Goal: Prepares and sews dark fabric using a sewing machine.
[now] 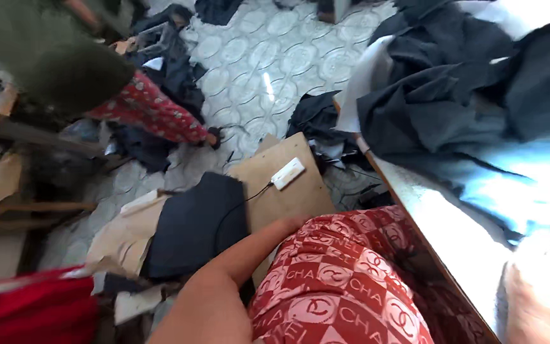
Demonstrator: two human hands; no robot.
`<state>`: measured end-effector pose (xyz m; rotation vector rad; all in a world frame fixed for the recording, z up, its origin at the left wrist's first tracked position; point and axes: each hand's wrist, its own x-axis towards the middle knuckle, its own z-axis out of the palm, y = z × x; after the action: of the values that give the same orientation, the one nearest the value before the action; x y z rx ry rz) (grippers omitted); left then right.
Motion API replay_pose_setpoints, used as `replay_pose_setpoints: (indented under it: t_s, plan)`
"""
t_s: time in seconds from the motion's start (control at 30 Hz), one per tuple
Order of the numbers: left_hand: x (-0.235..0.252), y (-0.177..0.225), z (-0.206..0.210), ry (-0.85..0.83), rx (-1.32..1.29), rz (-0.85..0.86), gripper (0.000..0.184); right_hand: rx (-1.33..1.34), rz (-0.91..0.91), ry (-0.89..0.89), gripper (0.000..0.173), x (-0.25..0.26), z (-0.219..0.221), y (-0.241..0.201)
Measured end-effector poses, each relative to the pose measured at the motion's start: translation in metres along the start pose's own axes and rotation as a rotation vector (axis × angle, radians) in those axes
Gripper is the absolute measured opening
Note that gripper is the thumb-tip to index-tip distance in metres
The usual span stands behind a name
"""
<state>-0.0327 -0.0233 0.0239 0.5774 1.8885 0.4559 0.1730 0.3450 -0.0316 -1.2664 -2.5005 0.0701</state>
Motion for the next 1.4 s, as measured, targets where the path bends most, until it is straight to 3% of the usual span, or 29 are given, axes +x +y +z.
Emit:
replay_pose_setpoints:
  t_s: [0.03,0.07,0.13,0.17,0.2,0.23,0.33,0.37,0.43,0.53,0.63,0.8,0.97,1.07,1.13,1.17,1.2,1.27,1.4]
  plan:
    - [0.056,-0.081,0.001,-0.028,0.074,0.467,0.038,-0.036,0.012,-0.034,0.042,0.001,-0.009,-0.009]
    - [0.089,-0.088,-0.001,-0.125,0.191,0.304,0.037,-0.042,0.016,-0.034,0.040,0.002,-0.017,-0.016]
    - [0.123,-0.047,-0.005,-0.226,0.478,0.017,0.035,0.042,0.045,0.013,0.036,0.004,-0.027,-0.022]
    - [0.127,-0.018,-0.011,-0.251,0.601,0.013,0.038,0.123,0.081,0.079,0.034,0.003,-0.031,-0.021]
    - [0.121,0.011,-0.019,-0.250,0.670,0.115,0.037,0.189,0.146,0.126,0.034,0.000,-0.035,-0.018]
    - [0.110,0.042,-0.026,-0.225,0.678,0.307,0.033,0.229,0.215,0.166,0.033,-0.008,-0.038,-0.016]
    - [0.088,0.122,-0.030,-0.069,0.544,1.096,0.012,0.206,0.323,0.228,0.025,-0.037,-0.039,-0.014]
    - [0.089,0.146,-0.025,-0.002,0.532,1.271,0.012,0.189,0.331,0.220,0.022,-0.046,-0.039,-0.018]
    - [0.105,0.189,-0.012,0.193,0.638,1.437,0.019,0.135,0.327,0.196,0.020,-0.054,-0.039,-0.029]
    - [0.162,0.227,0.010,0.422,0.797,1.459,0.027,0.123,0.318,0.191,0.018,-0.052,-0.038,-0.037]
    - [0.197,0.241,0.015,0.479,0.783,1.454,0.019,0.164,0.325,0.208,0.016,-0.043,-0.039,-0.038]
    - [0.203,0.257,-0.008,0.155,0.438,1.243,0.018,0.304,0.339,0.235,0.029,-0.022,-0.033,-0.040]
    - [0.202,0.261,-0.011,0.109,0.418,1.224,0.023,0.523,0.347,0.241,0.022,-0.002,-0.026,-0.047]
    - [0.191,0.263,-0.016,0.185,0.664,1.351,0.040,1.088,0.423,0.153,0.021,-0.018,-0.035,-0.062]
    - [0.191,0.262,-0.017,0.243,0.777,1.454,0.028,1.708,0.701,0.089,0.022,-0.035,-0.044,-0.080]
    - [0.191,0.261,-0.016,0.265,0.817,1.501,0.019,1.872,0.848,0.076,0.021,-0.043,-0.049,-0.086]
    - [0.191,0.261,-0.014,0.293,0.849,1.546,0.018,1.871,0.944,0.073,0.018,-0.047,-0.053,-0.088]
    - [0.185,0.263,-0.010,0.344,0.915,1.591,0.023,1.549,0.967,0.087,0.009,-0.047,-0.062,-0.084]
    - [0.177,0.259,-0.003,0.342,1.019,1.560,0.024,0.687,0.551,0.309,0.027,-0.039,-0.054,-0.066]
